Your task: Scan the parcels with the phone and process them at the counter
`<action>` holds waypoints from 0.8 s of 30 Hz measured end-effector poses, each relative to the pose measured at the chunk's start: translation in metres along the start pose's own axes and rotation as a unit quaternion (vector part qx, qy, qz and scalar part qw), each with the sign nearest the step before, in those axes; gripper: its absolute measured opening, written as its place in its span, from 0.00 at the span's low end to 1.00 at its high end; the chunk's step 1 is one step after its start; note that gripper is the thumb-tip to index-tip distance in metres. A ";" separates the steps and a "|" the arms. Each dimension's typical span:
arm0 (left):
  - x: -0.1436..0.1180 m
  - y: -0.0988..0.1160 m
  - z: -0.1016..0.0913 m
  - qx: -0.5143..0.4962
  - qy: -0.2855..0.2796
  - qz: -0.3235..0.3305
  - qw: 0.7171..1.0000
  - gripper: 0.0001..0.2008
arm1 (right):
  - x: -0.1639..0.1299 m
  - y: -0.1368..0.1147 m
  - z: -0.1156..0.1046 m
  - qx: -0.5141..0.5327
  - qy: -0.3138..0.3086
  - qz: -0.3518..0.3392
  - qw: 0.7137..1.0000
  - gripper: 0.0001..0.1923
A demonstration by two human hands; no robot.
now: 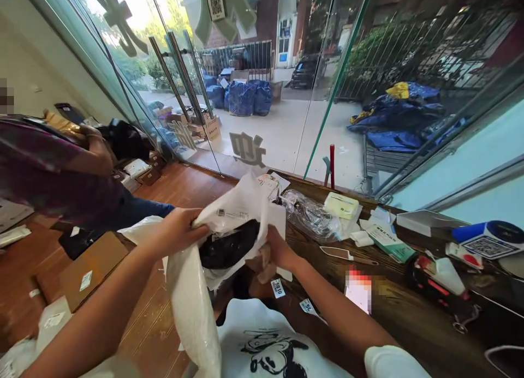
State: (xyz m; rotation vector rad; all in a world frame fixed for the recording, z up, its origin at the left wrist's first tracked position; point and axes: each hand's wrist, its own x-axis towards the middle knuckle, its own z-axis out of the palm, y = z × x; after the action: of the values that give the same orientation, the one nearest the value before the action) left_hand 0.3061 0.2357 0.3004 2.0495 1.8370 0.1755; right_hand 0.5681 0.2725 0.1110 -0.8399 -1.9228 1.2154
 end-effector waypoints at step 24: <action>-0.035 -0.022 0.035 -0.028 0.054 -0.091 0.994 0.11 | 0.068 -0.083 0.050 0.260 0.107 -0.046 0.959 0.11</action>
State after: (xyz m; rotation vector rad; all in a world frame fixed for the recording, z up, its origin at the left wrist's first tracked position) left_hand 0.2928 0.1965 0.2659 1.8549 2.0478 0.2886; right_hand 0.4770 0.2749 0.1870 -0.5637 -1.3590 1.4189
